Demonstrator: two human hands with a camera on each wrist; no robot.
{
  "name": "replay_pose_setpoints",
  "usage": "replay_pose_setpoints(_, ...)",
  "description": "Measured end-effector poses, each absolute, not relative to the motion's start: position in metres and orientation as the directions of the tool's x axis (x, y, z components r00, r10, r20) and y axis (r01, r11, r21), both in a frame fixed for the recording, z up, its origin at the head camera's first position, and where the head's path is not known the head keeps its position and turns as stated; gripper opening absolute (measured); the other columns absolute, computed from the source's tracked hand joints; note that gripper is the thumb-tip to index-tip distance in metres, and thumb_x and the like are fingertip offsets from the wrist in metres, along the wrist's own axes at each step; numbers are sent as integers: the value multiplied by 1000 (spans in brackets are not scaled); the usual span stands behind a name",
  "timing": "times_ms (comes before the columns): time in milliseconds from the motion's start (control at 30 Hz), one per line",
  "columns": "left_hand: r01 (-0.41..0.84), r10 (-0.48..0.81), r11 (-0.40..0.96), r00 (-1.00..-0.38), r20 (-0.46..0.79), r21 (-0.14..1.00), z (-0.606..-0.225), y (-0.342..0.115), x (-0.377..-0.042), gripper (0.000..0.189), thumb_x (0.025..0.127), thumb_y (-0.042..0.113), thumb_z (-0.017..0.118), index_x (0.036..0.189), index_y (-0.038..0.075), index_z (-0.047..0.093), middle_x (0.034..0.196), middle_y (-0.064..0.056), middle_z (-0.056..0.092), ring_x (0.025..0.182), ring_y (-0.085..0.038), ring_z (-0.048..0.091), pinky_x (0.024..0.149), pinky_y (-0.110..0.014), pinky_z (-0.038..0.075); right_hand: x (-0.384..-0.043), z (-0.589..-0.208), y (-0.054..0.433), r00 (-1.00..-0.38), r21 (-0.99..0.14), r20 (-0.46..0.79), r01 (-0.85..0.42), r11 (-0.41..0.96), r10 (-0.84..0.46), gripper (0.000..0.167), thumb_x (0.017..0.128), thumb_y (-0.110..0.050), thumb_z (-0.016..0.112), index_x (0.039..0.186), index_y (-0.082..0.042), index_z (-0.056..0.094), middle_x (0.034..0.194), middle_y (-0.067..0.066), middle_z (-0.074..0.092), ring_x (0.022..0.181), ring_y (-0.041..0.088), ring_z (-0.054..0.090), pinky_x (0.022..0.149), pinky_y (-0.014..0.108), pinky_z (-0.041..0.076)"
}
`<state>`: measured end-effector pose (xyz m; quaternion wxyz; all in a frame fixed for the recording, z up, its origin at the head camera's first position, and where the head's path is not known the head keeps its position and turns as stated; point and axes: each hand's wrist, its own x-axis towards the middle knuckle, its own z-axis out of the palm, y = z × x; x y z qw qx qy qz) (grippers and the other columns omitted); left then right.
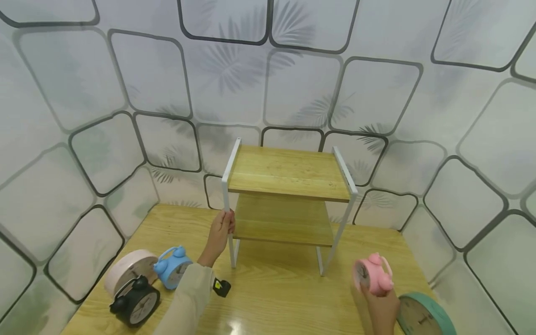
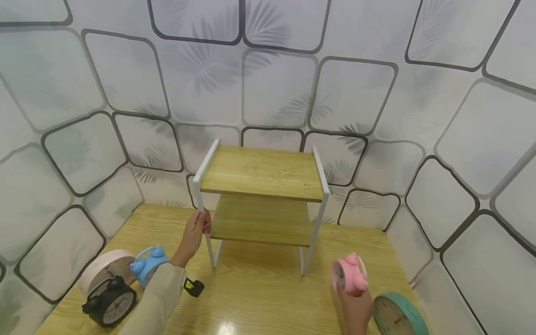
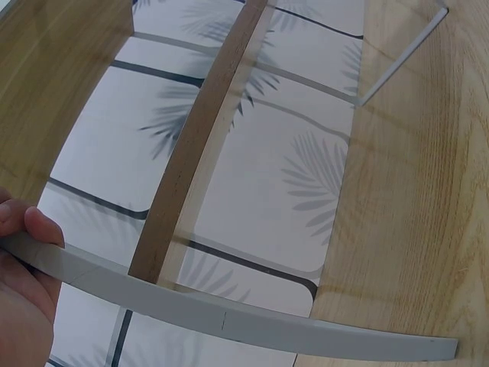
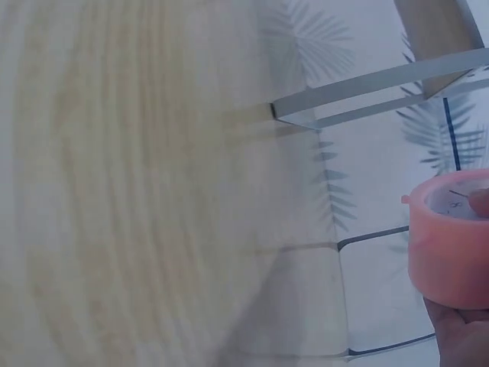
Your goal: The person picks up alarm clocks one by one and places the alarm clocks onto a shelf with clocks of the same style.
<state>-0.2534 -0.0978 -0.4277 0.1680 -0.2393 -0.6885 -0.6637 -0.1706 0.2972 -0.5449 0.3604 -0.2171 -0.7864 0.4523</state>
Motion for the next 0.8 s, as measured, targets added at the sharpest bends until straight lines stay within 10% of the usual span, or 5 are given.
replay_pose_setpoints(100,547,104,-1,-832,545,837,-427,-98,-253,28,102,-1,25,76,-8,35,59,-13,29,55,-38,27,46,-40,29,-169,-533,301,-745,-852,263,120,510,614,77,72,-13,79,140,-24,45,115,28,62,92,11,62,67,4,41)
replay_pose_setpoints(333,551,114,18,-830,546,834,-427,-99,-253,28,101,-2,24,78,-11,34,60,-24,29,56,-41,28,47,-41,32,-184,-522,300,-734,-897,239,85,435,636,62,73,-13,78,129,1,54,111,33,62,70,-28,38,60,-3,35)
replay_pose_setpoints(800,585,122,7,-805,580,811,-428,-98,-255,27,101,-4,23,77,-12,34,60,-25,29,54,-40,28,46,-42,33,-209,-500,301,-729,-879,317,15,476,607,77,69,-10,80,138,-21,48,118,25,62,81,-22,40,67,-3,33)
